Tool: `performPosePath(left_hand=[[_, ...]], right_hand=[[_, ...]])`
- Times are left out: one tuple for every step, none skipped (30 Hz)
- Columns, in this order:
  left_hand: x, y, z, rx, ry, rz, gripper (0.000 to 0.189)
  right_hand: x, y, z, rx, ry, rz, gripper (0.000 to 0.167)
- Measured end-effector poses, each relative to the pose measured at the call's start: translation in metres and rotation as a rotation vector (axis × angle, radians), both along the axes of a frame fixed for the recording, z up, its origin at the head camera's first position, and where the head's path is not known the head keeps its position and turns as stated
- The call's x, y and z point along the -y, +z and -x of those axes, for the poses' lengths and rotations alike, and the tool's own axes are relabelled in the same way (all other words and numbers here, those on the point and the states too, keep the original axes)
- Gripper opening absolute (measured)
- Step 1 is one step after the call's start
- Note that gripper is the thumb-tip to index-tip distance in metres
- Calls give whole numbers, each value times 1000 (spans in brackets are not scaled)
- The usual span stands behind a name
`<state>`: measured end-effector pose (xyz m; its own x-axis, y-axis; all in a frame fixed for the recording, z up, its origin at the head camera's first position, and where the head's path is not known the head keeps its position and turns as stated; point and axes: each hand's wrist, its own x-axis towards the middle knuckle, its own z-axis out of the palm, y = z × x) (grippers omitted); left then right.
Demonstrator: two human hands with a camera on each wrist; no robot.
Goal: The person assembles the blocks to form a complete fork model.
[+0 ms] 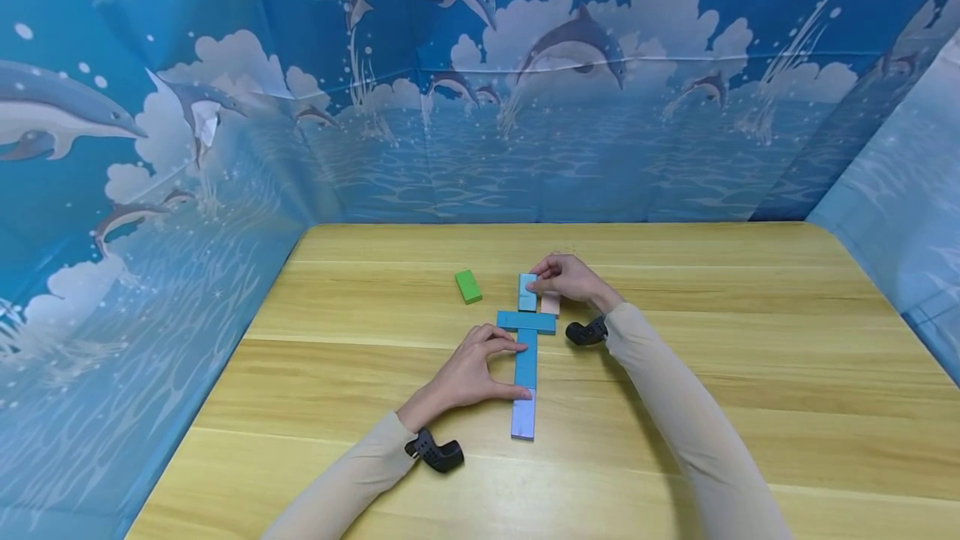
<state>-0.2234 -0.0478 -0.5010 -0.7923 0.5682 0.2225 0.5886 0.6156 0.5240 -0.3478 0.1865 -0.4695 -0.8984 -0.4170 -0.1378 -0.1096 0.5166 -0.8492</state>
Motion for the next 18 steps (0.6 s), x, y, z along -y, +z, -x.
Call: performPosePath(left_hand=[[0, 0, 0, 0, 0, 1, 70], [0, 0, 0, 0, 1, 2, 70], [0, 0, 0, 0, 1, 4, 70], [0, 0, 0, 0, 1, 3, 70], [0, 0, 0, -1, 2, 3, 70], [0, 0, 0, -2, 2, 2, 70], [0, 0, 0, -3, 2, 2, 70], [0, 0, 0, -4, 3, 2, 70], [0, 0, 0, -5, 3, 2, 70], [0, 0, 0, -6, 3, 2, 70], [0, 0, 0, -6, 3, 1, 70], [0, 0, 0, -5, 3, 0, 69], [0, 0, 0, -5, 3, 0, 69], [0, 0, 0, -4, 3, 1, 69], [0, 0, 0, -3, 2, 0, 69], [0, 0, 0, -2, 2, 0, 69], [0, 0, 0, 0, 3, 0, 70], [0, 0, 0, 0, 3, 0, 70]], right_hand=[[0, 0, 0, 1, 0, -2, 38], [-1, 0, 0, 2, -1, -2, 38], [-1, 0, 0, 3, -2, -3, 38], [-1, 0, 0, 4, -1, -1, 38], [-1, 0, 0, 6, 0, 2, 38], [-1, 0, 0, 9, 2, 5, 38], [-1, 0, 0, 10, 4, 7, 38], [-1, 0, 0, 12, 5, 12, 38], [-1, -1, 0, 14, 6, 13, 37], [-1, -1, 0, 15, 6, 16, 38], [-1, -1, 0, 16, 8, 16, 38], [-1, -1, 0, 16, 8, 17, 38], [-1, -1, 0, 16, 8, 16, 38], [-1, -1, 0, 17, 8, 17, 38], [-1, -2, 0, 18, 7, 16, 38], [-1, -2, 0, 19, 6, 17, 37], [-1, -2, -1, 20, 5, 16, 37], [-1, -2, -1, 19, 5, 16, 36]])
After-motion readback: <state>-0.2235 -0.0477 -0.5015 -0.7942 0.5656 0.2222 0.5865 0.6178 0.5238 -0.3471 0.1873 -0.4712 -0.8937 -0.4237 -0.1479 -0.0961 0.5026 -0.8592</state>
